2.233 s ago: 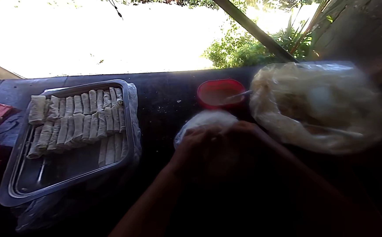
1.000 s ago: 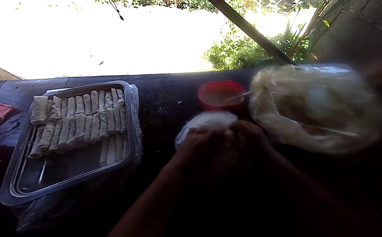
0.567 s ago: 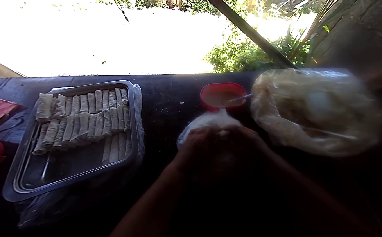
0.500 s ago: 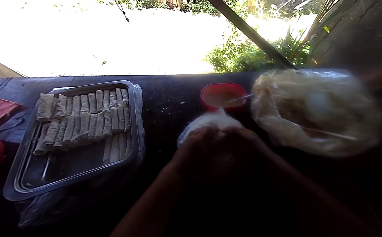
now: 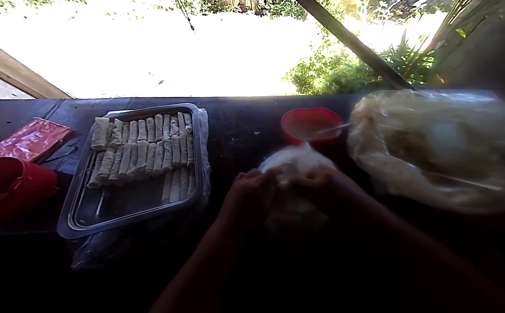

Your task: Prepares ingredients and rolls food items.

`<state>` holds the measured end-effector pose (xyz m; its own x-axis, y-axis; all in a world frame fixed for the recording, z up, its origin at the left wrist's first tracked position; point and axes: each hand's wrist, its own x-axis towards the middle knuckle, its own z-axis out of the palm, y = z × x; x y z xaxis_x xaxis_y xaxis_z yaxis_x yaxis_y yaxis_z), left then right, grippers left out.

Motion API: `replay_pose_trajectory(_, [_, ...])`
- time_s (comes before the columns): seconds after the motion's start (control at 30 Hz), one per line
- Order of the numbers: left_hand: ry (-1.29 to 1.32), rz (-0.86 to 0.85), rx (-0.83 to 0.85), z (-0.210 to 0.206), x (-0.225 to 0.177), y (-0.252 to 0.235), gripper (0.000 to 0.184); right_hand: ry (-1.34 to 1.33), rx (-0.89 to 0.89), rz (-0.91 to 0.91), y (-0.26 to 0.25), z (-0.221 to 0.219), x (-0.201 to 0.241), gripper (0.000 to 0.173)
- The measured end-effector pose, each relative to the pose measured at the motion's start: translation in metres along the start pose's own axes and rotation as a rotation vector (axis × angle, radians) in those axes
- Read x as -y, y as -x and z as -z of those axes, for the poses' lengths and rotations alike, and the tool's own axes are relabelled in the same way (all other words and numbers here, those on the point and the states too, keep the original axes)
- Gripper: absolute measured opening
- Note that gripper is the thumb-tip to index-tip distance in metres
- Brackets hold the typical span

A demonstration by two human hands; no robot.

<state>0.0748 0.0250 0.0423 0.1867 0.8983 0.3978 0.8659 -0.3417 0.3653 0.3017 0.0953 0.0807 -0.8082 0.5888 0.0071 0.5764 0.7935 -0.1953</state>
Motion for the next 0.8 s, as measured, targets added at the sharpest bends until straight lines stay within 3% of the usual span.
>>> replay_pose_trajectory(0.37, [-0.020, -0.142, -0.165, -0.008, -0.010, -0.003, 0.023, 0.087, 0.032, 0.002, 0.000, -0.003, 0.011, 0.038])
replay_pose_trajectory(0.5, [0.127, 0.034, -0.087, -0.007, -0.011, 0.001, 0.033, 0.072, 0.005, -0.010, 0.000, -0.002, 0.012, 0.036])
replay_pose_trajectory(0.57, [0.238, 0.123, -0.101, -0.007, -0.011, 0.005, 0.042, 0.061, -0.016, -0.037, -0.002, -0.001, 0.014, 0.030])
replay_pose_trajectory(0.63, [0.296, 0.167, -0.147, -0.007, -0.013, 0.008, 0.045, 0.048, -0.018, -0.102, -0.008, 0.000, 0.021, 0.035])
replay_pose_trajectory(0.7, [0.333, 0.199, -0.171, -0.008, -0.014, 0.010, 0.048, 0.045, 0.017, -0.171, -0.015, 0.002, 0.030, 0.044])
replay_pose_trajectory(0.8, [0.380, 0.279, -0.168, -0.009, -0.014, 0.011, 0.050, 0.053, 0.123, -0.238, -0.024, 0.009, 0.045, 0.040])
